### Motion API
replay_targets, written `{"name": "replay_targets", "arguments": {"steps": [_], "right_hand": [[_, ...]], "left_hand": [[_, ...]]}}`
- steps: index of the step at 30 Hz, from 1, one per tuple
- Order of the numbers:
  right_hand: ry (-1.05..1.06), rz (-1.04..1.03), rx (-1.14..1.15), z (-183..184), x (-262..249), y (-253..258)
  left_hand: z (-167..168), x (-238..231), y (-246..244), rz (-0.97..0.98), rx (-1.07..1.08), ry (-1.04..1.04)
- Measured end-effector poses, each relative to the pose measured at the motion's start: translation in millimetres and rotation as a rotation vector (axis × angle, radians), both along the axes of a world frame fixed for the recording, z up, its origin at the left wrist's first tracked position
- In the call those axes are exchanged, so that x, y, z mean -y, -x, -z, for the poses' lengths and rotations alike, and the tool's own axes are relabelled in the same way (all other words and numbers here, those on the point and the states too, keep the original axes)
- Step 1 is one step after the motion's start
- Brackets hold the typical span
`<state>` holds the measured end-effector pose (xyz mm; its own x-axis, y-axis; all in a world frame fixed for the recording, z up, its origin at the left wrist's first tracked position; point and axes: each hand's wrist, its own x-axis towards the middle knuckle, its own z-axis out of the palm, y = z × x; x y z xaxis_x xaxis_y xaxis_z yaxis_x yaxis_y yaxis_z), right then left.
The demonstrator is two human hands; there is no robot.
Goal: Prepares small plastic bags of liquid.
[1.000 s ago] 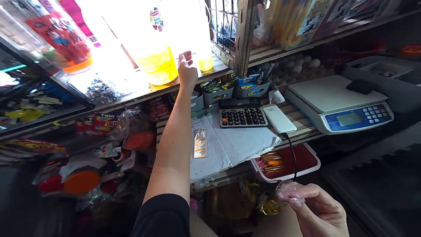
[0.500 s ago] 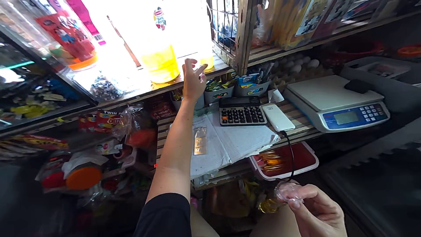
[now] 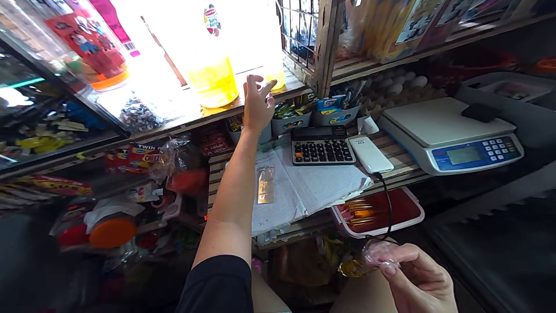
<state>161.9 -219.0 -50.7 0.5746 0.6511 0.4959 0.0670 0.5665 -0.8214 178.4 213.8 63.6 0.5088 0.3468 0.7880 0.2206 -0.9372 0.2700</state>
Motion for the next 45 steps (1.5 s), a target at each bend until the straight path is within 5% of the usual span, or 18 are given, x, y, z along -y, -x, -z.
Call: {"name": "replay_targets", "arguments": {"steps": [23,28,31,34,39,45], "right_hand": [[0.003,0.015,0.043,-14.7,-6.0,-4.7],[-0.015,-0.055,0.061,-70.5,-29.3,-30.0],[-0.020,-0.050,0.101,-103.5,-48.4,-41.9],[-0.013,-0.011,0.101,-117.6,-67.3,-46.4],[-0.024,0.033,0.035,-121.5,-95.6,-46.8],[0.010,0.012,-0.010,-111.6,-126.5,-55.7]], "left_hand": [[-4.1,1.6,-0.8,0.029,0.052,0.071],[-30.5,51.6,13.3,0.302,0.198,0.265],[-51.1,117.4,41.3,0.717,0.162,0.364],[-71.4,162.4,70.7,0.954,-0.014,0.202],[-84.8,167.3,79.8,0.831,-0.216,-0.034],[-89.6,142.2,75.9,0.752,-0.325,-0.006]]}}
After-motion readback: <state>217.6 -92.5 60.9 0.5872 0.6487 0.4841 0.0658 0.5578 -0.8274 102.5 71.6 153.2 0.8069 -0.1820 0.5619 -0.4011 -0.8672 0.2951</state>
